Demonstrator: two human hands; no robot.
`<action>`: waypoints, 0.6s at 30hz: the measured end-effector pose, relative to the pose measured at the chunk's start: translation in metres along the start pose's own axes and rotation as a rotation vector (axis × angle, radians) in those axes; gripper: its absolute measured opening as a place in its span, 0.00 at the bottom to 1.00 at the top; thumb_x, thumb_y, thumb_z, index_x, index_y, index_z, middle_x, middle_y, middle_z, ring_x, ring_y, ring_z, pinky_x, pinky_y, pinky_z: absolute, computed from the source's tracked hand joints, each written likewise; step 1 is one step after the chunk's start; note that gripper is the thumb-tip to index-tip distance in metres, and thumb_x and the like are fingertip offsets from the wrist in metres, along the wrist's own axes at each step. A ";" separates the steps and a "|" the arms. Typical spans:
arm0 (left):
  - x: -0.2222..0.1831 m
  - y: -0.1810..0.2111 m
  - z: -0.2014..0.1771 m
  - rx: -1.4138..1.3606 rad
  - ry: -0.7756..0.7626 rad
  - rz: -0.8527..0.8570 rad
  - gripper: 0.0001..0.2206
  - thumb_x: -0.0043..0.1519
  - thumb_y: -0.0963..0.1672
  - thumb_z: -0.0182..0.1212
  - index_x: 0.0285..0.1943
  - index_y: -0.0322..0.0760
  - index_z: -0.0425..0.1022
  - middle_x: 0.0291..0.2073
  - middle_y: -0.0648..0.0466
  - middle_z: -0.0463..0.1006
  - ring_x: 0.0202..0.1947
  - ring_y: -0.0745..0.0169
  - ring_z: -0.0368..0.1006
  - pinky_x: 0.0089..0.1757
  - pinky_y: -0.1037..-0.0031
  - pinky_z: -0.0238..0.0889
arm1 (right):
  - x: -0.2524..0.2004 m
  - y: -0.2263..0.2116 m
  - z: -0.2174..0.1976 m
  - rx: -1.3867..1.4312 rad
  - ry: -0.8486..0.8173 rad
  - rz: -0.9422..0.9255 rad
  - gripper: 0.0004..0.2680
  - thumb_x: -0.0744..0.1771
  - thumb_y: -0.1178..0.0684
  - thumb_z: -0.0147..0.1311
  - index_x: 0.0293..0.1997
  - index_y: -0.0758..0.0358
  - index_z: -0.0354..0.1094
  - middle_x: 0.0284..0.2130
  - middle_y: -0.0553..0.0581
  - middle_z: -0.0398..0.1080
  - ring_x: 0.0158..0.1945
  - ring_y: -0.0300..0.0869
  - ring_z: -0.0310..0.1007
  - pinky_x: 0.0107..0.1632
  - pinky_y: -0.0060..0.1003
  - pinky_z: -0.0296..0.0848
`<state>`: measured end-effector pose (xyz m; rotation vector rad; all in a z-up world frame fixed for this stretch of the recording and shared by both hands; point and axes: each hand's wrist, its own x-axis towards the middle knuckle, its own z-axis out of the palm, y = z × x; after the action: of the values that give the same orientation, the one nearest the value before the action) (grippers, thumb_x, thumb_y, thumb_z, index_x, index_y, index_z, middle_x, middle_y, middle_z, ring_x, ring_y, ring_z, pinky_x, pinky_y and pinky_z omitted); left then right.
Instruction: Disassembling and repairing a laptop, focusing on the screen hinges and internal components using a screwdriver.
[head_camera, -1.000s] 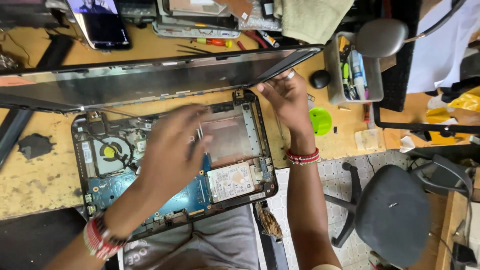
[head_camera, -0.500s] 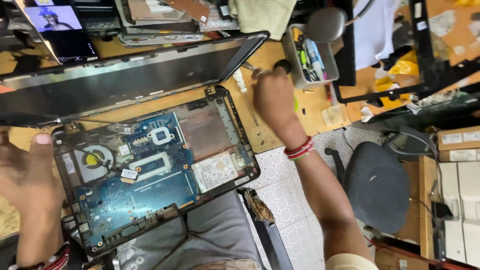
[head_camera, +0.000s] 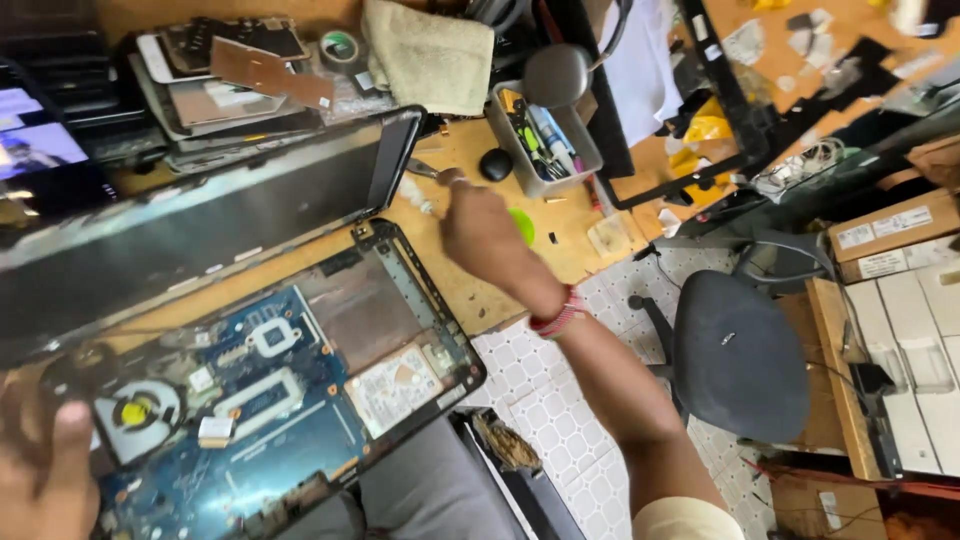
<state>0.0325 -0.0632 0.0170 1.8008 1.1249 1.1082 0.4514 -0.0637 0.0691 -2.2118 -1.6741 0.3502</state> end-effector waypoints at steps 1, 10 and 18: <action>-0.008 -0.036 -0.002 0.032 0.053 -0.113 0.21 0.81 0.43 0.43 0.80 0.24 0.57 0.63 0.39 0.68 0.64 0.48 0.64 0.65 0.68 0.53 | -0.001 -0.002 -0.018 0.185 -0.051 0.020 0.12 0.65 0.69 0.37 0.49 0.77 0.67 0.61 0.72 0.67 0.37 0.46 0.77 0.36 0.36 0.82; -0.012 -0.055 0.021 -0.088 0.153 -0.582 0.24 0.81 0.52 0.44 0.82 0.39 0.63 0.63 0.45 0.72 0.61 0.53 0.69 0.55 0.68 0.63 | -0.059 0.060 -0.053 0.554 0.475 -0.157 0.02 0.67 0.69 0.58 0.41 0.75 0.73 0.27 0.64 0.75 0.30 0.45 0.77 0.40 0.38 0.80; 0.002 -0.026 0.016 -0.014 0.125 -0.440 0.25 0.77 0.48 0.47 0.82 0.32 0.54 0.65 0.34 0.66 0.60 0.34 0.65 0.51 0.49 0.64 | -0.060 0.097 -0.020 0.154 0.622 -0.185 0.02 0.67 0.61 0.64 0.39 0.70 0.78 0.36 0.58 0.81 0.38 0.44 0.82 0.41 0.35 0.81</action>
<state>0.0398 -0.0549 -0.0111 1.3924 1.4945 0.9663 0.5281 -0.1476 0.0469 -1.7788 -1.4242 -0.2326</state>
